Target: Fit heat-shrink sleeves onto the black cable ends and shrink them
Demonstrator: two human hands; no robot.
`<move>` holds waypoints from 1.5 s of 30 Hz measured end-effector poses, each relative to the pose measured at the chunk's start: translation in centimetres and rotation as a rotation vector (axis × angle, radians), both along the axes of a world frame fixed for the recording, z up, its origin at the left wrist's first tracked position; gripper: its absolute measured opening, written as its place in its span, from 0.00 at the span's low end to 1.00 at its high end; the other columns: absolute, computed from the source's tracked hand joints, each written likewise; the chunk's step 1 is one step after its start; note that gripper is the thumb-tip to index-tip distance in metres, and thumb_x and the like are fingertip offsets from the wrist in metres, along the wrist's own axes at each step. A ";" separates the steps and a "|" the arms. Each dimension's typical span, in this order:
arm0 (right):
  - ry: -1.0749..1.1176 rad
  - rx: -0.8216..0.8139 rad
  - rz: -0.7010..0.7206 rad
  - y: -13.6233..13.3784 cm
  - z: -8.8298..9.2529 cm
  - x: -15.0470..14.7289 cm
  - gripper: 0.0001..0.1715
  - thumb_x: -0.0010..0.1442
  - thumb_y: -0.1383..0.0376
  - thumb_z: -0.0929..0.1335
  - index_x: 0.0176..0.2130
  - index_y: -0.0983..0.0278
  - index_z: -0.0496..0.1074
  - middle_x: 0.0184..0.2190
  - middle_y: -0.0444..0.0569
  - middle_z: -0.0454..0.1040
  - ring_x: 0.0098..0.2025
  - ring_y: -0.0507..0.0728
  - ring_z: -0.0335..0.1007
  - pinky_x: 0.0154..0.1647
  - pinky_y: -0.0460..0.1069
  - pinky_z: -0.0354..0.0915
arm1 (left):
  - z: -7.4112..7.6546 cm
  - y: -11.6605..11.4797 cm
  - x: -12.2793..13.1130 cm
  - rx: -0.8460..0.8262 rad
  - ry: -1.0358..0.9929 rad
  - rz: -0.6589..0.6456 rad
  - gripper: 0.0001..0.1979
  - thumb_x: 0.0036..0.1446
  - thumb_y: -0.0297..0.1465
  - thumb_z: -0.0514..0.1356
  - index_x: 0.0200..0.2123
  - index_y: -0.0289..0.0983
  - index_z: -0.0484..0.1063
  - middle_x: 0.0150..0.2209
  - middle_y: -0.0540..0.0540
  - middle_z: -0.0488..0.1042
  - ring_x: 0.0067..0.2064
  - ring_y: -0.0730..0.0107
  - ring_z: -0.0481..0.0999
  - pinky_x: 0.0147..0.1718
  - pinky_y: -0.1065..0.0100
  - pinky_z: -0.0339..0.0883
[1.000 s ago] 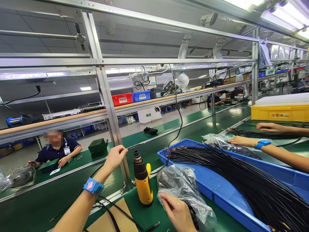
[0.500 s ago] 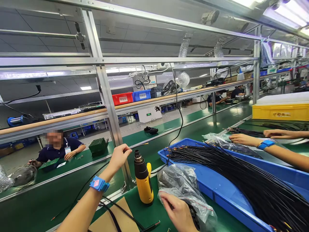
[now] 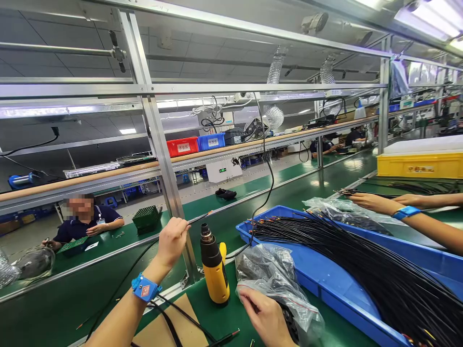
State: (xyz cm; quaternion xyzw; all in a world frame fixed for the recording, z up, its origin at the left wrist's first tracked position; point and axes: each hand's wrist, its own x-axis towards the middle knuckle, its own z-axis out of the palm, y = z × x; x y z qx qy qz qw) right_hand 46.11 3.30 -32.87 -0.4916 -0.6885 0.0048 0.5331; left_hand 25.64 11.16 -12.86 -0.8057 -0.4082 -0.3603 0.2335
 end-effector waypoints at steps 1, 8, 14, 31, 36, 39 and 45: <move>-0.003 0.005 -0.001 0.0 0.0 0.0 0.13 0.58 0.66 0.60 0.36 0.61 0.72 0.32 0.47 0.77 0.33 0.54 0.74 0.35 0.46 0.70 | -0.1 -0.1 -0.3 0.055 0.052 0.024 0.12 0.58 0.29 0.49 0.25 0.38 0.67 0.27 0.47 0.68 0.33 0.67 0.64 0.31 0.69 0.57; -0.011 -0.024 0.008 -0.3 -0.3 -0.1 0.13 0.58 0.67 0.59 0.36 0.61 0.72 0.32 0.46 0.77 0.33 0.54 0.74 0.34 0.46 0.70 | -1.0 -0.8 -1.8 0.224 0.209 0.105 0.12 0.58 0.24 0.48 0.24 0.37 0.67 0.26 0.47 0.69 0.32 0.67 0.64 0.30 0.69 0.57; -0.020 -0.040 -0.008 -0.4 0.3 -0.2 0.13 0.57 0.67 0.60 0.35 0.62 0.73 0.31 0.47 0.77 0.33 0.54 0.74 0.34 0.47 0.70 | -1.1 -1.3 -2.3 0.231 0.202 0.035 0.11 0.57 0.23 0.48 0.29 0.37 0.69 0.28 0.45 0.71 0.33 0.66 0.65 0.32 0.68 0.59; 0.294 0.177 -0.280 0.0 1.1 3.5 0.09 0.55 0.66 0.64 0.34 0.65 0.73 0.26 0.48 0.76 0.22 0.51 0.68 0.25 0.46 0.67 | -19.8 -9.6 2.2 -0.784 -0.035 -0.129 0.05 0.55 0.27 0.52 0.31 0.39 0.68 0.33 0.46 0.70 0.37 0.65 0.68 0.36 0.65 0.64; 0.271 0.164 -0.255 -0.1 1.2 3.2 0.09 0.55 0.66 0.64 0.34 0.65 0.73 0.26 0.47 0.75 0.22 0.50 0.67 0.24 0.46 0.66 | -19.4 -11.8 1.9 -0.767 0.139 -0.040 0.06 0.55 0.28 0.52 0.30 0.39 0.68 0.34 0.45 0.68 0.38 0.63 0.67 0.35 0.64 0.62; 0.265 0.157 -0.241 -0.2 1.3 3.2 0.09 0.55 0.67 0.63 0.34 0.65 0.73 0.26 0.47 0.75 0.22 0.50 0.67 0.24 0.45 0.66 | -19.7 -12.6 1.6 -0.796 0.217 0.022 0.05 0.53 0.28 0.54 0.29 0.39 0.70 0.34 0.45 0.68 0.37 0.62 0.66 0.35 0.63 0.60; 0.267 0.165 -0.229 0.0 1.2 3.0 0.08 0.55 0.67 0.64 0.33 0.65 0.73 0.26 0.47 0.75 0.22 0.50 0.67 0.23 0.45 0.66 | -18.9 -12.6 1.2 -0.951 0.022 -0.127 0.05 0.49 0.26 0.57 0.23 0.37 0.69 0.32 0.47 0.67 0.38 0.65 0.65 0.37 0.66 0.60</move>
